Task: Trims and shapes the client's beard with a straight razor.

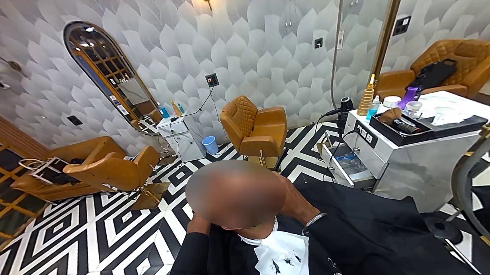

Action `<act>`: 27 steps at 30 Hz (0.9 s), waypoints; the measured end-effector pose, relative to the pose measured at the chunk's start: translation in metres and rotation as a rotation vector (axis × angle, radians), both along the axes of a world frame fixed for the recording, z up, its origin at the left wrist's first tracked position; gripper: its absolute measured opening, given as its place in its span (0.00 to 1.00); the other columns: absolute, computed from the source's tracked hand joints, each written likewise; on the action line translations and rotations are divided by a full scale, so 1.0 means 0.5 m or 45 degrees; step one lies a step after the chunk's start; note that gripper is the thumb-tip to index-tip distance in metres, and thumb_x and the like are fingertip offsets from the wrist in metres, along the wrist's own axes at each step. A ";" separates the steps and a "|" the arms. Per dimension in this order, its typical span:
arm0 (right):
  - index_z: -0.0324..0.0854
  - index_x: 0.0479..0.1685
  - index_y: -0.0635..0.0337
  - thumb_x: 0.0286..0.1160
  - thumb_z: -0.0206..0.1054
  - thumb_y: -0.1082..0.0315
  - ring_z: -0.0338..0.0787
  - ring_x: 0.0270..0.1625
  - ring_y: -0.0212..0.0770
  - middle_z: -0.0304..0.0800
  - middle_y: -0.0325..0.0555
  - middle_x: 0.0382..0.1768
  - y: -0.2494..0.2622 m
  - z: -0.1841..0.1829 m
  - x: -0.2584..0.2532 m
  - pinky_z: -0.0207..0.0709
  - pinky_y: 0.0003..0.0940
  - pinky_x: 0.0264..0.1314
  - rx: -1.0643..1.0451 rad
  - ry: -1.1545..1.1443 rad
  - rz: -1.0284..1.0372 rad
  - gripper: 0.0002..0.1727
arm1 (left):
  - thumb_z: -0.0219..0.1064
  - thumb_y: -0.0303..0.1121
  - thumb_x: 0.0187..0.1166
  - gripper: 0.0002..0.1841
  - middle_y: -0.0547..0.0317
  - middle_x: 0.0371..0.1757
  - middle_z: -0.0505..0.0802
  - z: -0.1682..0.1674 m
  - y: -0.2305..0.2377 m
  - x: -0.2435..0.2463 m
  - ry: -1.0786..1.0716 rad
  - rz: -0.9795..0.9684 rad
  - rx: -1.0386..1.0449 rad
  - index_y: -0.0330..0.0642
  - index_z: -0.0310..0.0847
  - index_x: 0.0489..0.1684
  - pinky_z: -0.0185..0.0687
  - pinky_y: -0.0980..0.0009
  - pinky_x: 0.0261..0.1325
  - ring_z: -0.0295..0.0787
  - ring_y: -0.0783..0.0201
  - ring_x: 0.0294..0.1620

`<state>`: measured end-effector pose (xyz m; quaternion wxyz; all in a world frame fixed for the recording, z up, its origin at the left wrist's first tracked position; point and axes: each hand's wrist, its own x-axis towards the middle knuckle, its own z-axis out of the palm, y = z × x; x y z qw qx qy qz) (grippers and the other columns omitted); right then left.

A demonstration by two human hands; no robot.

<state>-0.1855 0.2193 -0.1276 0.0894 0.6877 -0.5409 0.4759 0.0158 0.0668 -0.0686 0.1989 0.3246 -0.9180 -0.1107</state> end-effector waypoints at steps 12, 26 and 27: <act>0.89 0.41 0.65 0.72 0.72 0.73 0.89 0.52 0.47 0.91 0.51 0.41 0.054 0.110 0.028 0.80 0.41 0.62 0.305 -0.105 0.099 0.05 | 0.80 0.68 0.54 0.55 0.47 0.82 0.78 0.004 -0.003 0.000 0.009 -0.012 0.044 0.44 0.71 0.83 0.60 0.36 0.83 0.69 0.45 0.85; 0.90 0.40 0.67 0.72 0.71 0.74 0.89 0.54 0.48 0.92 0.51 0.42 0.062 0.106 0.020 0.80 0.43 0.65 0.307 -0.124 0.133 0.05 | 0.81 0.67 0.54 0.54 0.46 0.82 0.78 0.005 -0.001 0.002 0.032 -0.017 0.063 0.43 0.72 0.83 0.62 0.35 0.83 0.69 0.44 0.85; 0.90 0.40 0.67 0.72 0.71 0.74 0.89 0.54 0.48 0.92 0.51 0.42 0.062 0.107 0.020 0.80 0.42 0.64 0.304 -0.129 0.129 0.05 | 0.80 0.69 0.54 0.54 0.46 0.82 0.78 0.004 0.000 0.001 0.035 -0.011 0.045 0.44 0.72 0.83 0.62 0.36 0.83 0.70 0.44 0.84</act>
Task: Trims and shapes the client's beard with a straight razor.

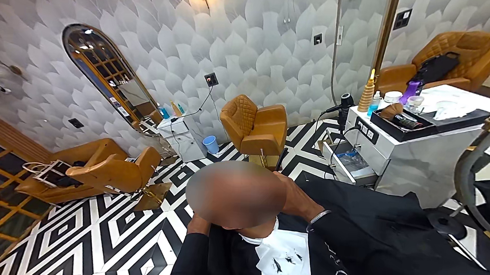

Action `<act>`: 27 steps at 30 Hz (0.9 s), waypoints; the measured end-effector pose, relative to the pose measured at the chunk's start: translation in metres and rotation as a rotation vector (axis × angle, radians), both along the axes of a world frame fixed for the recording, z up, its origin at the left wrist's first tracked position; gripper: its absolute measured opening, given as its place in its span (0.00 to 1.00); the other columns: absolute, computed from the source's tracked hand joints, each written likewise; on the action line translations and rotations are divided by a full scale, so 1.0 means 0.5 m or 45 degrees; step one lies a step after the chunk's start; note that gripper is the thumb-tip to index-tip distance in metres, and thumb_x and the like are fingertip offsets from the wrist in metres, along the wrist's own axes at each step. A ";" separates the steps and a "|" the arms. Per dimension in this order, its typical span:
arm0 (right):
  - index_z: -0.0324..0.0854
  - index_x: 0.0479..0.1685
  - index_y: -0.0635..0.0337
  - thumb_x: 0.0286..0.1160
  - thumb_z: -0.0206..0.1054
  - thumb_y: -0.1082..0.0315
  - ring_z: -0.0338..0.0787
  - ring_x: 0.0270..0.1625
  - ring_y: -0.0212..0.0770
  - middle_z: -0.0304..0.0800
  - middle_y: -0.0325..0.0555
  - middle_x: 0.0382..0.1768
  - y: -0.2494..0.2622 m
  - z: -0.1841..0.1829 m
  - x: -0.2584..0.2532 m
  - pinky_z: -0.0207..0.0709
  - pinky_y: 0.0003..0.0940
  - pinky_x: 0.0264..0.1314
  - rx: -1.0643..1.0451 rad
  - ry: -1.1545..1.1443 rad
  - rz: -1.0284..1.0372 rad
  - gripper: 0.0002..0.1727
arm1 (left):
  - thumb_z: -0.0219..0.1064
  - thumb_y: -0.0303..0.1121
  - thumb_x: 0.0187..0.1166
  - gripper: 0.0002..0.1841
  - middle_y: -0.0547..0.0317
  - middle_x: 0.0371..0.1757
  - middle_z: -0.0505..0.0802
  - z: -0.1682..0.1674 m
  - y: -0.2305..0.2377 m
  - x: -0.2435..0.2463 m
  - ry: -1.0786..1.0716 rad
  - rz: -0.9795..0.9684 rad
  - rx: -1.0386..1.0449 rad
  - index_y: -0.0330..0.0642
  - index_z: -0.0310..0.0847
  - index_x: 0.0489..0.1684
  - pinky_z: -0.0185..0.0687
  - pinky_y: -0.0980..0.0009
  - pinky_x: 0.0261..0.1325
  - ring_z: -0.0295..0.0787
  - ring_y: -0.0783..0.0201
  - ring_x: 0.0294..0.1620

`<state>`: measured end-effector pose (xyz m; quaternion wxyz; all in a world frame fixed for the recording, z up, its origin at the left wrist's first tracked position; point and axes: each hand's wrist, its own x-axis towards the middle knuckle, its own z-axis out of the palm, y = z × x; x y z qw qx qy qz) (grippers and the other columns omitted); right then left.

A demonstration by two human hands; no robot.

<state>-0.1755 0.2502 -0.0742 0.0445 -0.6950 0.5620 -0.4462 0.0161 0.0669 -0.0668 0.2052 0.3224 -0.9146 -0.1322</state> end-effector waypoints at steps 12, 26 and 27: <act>0.89 0.43 0.53 0.75 0.71 0.61 0.86 0.51 0.34 0.88 0.36 0.41 -0.079 -0.112 -0.047 0.81 0.32 0.58 -0.262 0.053 -0.023 0.07 | 0.81 0.68 0.51 0.54 0.49 0.80 0.80 -0.015 0.001 -0.005 -0.039 0.055 -0.110 0.47 0.74 0.81 0.67 0.38 0.80 0.74 0.46 0.81; 0.91 0.43 0.61 0.74 0.73 0.70 0.88 0.54 0.43 0.91 0.47 0.43 -0.023 -0.048 -0.031 0.79 0.41 0.65 0.038 -0.037 -0.058 0.06 | 0.82 0.67 0.53 0.54 0.48 0.82 0.78 -0.003 0.001 -0.005 -0.022 0.031 -0.021 0.46 0.72 0.83 0.63 0.35 0.82 0.70 0.44 0.84; 0.91 0.43 0.63 0.74 0.73 0.71 0.88 0.56 0.44 0.92 0.48 0.44 -0.016 -0.032 -0.025 0.78 0.43 0.67 0.096 -0.049 -0.069 0.06 | 0.82 0.67 0.53 0.53 0.47 0.82 0.78 -0.003 0.001 -0.004 -0.018 0.025 -0.021 0.45 0.72 0.82 0.62 0.35 0.82 0.70 0.43 0.84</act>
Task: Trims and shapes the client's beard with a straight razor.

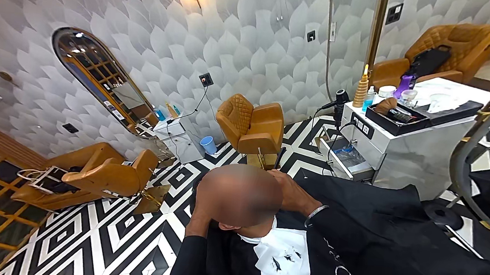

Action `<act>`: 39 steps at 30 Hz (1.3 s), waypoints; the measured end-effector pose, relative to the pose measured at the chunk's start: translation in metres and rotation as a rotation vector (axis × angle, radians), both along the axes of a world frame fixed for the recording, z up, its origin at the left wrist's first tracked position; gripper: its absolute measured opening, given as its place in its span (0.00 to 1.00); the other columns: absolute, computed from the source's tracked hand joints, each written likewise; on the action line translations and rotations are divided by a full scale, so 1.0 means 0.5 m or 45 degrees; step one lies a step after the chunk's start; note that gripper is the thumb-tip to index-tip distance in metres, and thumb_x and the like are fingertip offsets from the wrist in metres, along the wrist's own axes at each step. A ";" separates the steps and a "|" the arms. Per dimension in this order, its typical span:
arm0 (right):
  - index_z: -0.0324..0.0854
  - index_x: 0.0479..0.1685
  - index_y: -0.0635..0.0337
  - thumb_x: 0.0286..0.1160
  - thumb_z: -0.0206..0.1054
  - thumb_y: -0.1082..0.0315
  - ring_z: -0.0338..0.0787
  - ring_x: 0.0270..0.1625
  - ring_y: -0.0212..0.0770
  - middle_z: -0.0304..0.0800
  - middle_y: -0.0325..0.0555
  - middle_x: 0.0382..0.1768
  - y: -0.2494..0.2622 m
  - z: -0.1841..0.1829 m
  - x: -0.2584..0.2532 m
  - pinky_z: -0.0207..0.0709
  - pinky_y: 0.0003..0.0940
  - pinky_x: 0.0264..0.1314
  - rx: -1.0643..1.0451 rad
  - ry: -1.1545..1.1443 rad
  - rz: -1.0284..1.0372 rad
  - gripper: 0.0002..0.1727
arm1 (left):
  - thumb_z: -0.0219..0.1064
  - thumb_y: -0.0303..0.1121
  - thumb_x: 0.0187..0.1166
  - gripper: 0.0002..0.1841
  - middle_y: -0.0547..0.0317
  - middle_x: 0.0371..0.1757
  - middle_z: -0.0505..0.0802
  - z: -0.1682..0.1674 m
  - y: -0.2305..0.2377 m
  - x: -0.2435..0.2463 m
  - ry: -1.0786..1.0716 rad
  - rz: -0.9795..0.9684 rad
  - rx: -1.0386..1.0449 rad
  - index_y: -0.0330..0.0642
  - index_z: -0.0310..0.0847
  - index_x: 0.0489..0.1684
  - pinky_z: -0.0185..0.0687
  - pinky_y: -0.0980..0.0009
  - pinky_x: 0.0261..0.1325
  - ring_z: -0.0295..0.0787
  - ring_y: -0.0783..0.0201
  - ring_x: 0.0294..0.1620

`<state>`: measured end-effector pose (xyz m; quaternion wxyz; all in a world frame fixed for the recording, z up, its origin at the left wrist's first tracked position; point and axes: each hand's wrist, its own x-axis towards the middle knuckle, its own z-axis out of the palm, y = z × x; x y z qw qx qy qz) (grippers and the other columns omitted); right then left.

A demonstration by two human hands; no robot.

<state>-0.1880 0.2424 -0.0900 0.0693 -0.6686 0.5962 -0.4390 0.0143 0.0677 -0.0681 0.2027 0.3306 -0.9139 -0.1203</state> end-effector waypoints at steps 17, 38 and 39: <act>0.90 0.43 0.53 0.75 0.71 0.61 0.87 0.52 0.35 0.89 0.37 0.41 -0.051 -0.100 -0.045 0.81 0.33 0.60 -0.328 0.078 0.050 0.07 | 0.81 0.70 0.52 0.55 0.50 0.82 0.78 -0.010 -0.004 0.002 -0.011 0.013 -0.030 0.46 0.72 0.83 0.63 0.36 0.83 0.71 0.46 0.84; 0.90 0.42 0.53 0.75 0.71 0.61 0.87 0.52 0.34 0.89 0.36 0.41 -0.047 -0.103 -0.047 0.81 0.32 0.60 -0.331 0.059 0.027 0.07 | 0.81 0.69 0.54 0.54 0.51 0.83 0.77 -0.011 -0.001 0.005 0.007 0.003 -0.033 0.46 0.72 0.83 0.62 0.35 0.83 0.70 0.46 0.84; 0.90 0.43 0.53 0.75 0.72 0.61 0.87 0.52 0.34 0.89 0.36 0.41 -0.045 -0.105 -0.048 0.81 0.32 0.61 -0.331 0.059 0.026 0.07 | 0.80 0.68 0.54 0.53 0.51 0.83 0.77 -0.012 -0.002 0.005 0.010 0.002 -0.031 0.47 0.72 0.83 0.62 0.35 0.83 0.71 0.46 0.84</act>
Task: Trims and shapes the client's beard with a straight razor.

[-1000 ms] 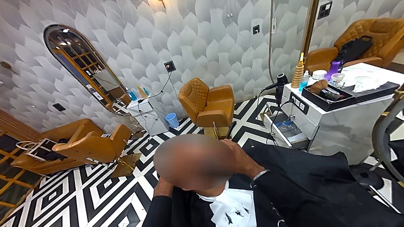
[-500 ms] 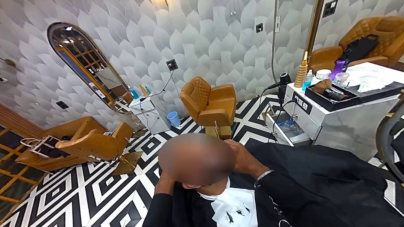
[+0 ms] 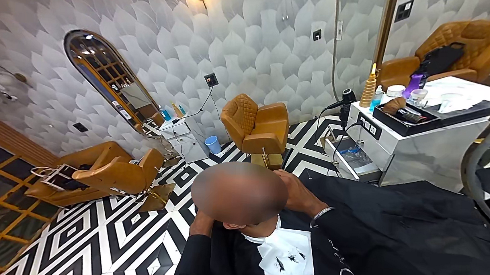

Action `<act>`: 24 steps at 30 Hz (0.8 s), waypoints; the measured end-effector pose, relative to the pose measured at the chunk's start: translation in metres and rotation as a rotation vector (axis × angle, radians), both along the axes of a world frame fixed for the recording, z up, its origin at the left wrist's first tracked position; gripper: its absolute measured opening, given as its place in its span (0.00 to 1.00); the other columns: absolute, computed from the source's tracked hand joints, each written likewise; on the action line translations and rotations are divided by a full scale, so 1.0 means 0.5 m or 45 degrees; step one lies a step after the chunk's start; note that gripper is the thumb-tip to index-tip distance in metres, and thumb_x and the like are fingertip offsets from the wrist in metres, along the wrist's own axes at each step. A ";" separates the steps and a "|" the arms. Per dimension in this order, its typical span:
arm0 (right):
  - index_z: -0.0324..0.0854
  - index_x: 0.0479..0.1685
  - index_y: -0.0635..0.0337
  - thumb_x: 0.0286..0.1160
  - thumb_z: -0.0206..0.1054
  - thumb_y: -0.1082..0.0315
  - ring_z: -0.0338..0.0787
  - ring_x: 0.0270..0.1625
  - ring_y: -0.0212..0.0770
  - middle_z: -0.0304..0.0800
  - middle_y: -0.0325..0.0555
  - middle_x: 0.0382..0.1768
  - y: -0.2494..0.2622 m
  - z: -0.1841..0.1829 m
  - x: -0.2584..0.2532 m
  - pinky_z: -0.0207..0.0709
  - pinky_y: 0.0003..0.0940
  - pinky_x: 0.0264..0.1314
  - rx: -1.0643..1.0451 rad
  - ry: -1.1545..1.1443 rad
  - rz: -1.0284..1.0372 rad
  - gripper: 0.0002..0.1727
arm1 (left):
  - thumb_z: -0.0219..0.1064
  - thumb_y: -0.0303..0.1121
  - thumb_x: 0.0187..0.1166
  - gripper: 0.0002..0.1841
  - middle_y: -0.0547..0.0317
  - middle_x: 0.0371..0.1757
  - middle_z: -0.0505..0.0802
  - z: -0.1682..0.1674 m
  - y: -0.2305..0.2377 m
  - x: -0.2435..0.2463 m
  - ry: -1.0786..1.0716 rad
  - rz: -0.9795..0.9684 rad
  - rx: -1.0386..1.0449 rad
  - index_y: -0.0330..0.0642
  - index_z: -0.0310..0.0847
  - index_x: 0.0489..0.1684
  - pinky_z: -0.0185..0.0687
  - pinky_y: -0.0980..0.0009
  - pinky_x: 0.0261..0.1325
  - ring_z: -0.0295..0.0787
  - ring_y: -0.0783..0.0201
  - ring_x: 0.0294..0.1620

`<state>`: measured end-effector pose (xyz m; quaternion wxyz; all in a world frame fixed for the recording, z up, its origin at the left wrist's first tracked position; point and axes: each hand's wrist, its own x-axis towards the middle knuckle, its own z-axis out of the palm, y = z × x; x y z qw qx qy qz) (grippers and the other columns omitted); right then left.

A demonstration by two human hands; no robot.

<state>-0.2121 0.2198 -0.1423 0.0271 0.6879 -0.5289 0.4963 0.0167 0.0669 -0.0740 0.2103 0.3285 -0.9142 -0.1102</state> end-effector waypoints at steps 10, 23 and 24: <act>0.90 0.44 0.52 0.75 0.71 0.60 0.86 0.53 0.34 0.89 0.37 0.42 -0.002 0.007 0.006 0.81 0.32 0.61 -0.022 0.008 -0.009 0.08 | 0.80 0.69 0.53 0.53 0.53 0.83 0.78 -0.001 -0.002 -0.001 -0.001 0.003 0.015 0.49 0.72 0.83 0.63 0.36 0.83 0.70 0.47 0.84; 0.90 0.42 0.53 0.74 0.72 0.62 0.87 0.51 0.35 0.88 0.37 0.40 0.007 0.014 0.008 0.81 0.32 0.59 -0.016 0.019 0.002 0.07 | 0.80 0.68 0.54 0.53 0.52 0.84 0.77 0.007 0.001 -0.001 -0.006 0.013 0.059 0.48 0.71 0.84 0.61 0.36 0.84 0.68 0.48 0.86; 0.90 0.42 0.56 0.73 0.72 0.65 0.87 0.53 0.38 0.89 0.40 0.41 0.022 0.042 0.021 0.81 0.35 0.61 0.061 -0.007 -0.008 0.06 | 0.80 0.68 0.54 0.53 0.51 0.84 0.77 0.009 0.002 -0.001 -0.004 0.003 0.058 0.47 0.71 0.84 0.60 0.36 0.84 0.68 0.47 0.86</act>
